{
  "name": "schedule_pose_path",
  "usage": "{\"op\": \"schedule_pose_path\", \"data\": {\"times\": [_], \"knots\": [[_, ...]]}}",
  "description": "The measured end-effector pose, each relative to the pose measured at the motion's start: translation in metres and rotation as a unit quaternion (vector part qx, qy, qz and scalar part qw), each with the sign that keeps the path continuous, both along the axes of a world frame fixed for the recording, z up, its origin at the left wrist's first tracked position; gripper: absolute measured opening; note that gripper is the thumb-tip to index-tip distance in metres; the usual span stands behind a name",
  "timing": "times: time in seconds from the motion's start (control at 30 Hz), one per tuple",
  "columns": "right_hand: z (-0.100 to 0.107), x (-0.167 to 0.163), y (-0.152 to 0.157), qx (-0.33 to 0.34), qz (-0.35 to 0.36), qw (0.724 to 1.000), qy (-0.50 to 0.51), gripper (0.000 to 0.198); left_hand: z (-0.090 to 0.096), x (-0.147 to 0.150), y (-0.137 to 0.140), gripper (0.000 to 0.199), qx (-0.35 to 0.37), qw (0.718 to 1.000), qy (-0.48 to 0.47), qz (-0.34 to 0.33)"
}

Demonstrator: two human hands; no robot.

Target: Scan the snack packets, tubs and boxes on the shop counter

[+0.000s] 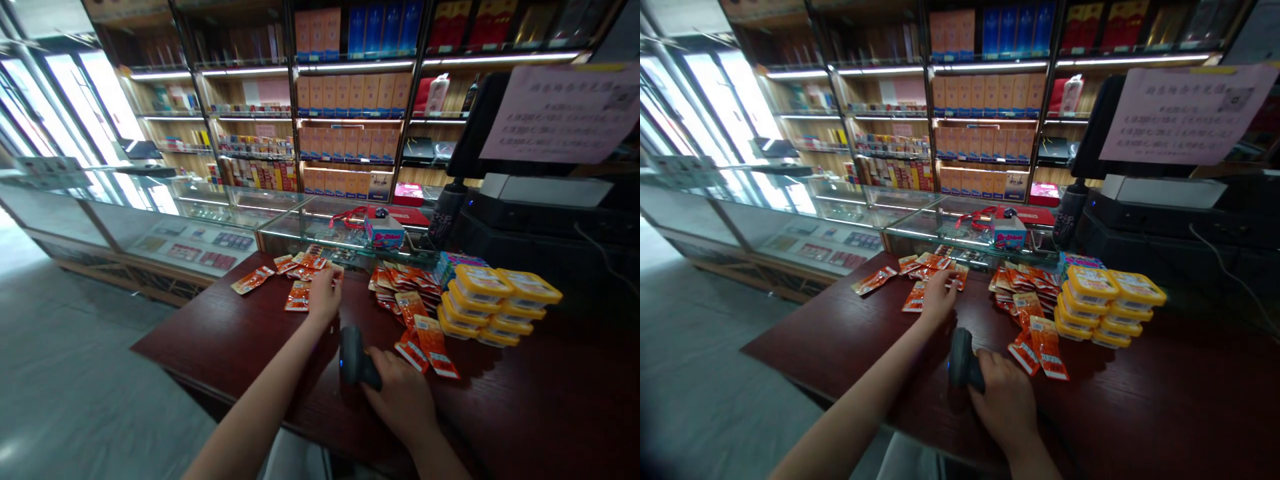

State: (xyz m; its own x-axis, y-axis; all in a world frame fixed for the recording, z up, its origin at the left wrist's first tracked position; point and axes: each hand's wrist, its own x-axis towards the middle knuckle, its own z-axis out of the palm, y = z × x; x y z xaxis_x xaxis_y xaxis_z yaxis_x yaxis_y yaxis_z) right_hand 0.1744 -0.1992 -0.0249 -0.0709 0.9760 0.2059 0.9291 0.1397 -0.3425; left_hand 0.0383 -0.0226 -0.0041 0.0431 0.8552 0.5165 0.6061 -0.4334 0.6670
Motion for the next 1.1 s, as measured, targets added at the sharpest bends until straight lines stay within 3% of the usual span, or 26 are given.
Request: {"op": "schedule_pose_path", "data": {"times": [0.1,0.2,0.27,0.37,0.53,0.67,0.77,0.83,0.97,1.1], "knots": [[-0.003,0.0,0.0,0.003,0.002,1.0,-0.006,0.036,-0.008,-0.032,-0.007,0.023,0.007,0.977,0.152,0.148],[-0.003,0.001,0.0,0.002,-0.001,1.0,-0.002,0.036,-0.014,-0.048,-0.01,0.038,-0.051,0.935,0.208,0.281],[-0.003,0.001,0.0,0.001,-0.002,1.0,0.001,0.037,-0.017,-0.052,-0.009,0.053,-0.1,0.912,0.22,0.333],[-0.003,0.001,0.0,0.001,-0.001,1.0,-0.002,0.037,-0.019,-0.054,-0.006,0.054,-0.165,0.894,0.23,0.348],[-0.005,0.002,0.001,-0.004,-0.003,1.0,-0.006,0.037,-0.009,-0.059,-0.01,0.054,-0.187,0.9,0.204,0.337],[-0.005,0.002,0.001,-0.003,-0.001,1.0,-0.006,0.035,-0.001,-0.062,-0.013,0.04,-0.213,0.93,0.109,0.281],[-0.004,0.002,0.001,-0.002,-0.004,1.0,-0.001,0.034,-0.01,-0.059,-0.009,0.028,-0.14,0.97,0.007,0.198],[-0.004,0.002,0.001,0.001,-0.004,1.0,0.003,0.034,-0.021,-0.053,-0.003,0.024,-0.086,0.985,-0.105,0.104],[-0.005,0.004,0.002,0.007,-0.008,1.0,0.017,0.035,-0.041,-0.039,0.007,0.041,-0.086,0.941,-0.322,-0.066],[-0.004,0.007,0.004,0.02,-0.022,0.998,0.057,0.037,-0.046,-0.031,0.007,0.053,-0.099,0.92,-0.363,-0.11]]}}
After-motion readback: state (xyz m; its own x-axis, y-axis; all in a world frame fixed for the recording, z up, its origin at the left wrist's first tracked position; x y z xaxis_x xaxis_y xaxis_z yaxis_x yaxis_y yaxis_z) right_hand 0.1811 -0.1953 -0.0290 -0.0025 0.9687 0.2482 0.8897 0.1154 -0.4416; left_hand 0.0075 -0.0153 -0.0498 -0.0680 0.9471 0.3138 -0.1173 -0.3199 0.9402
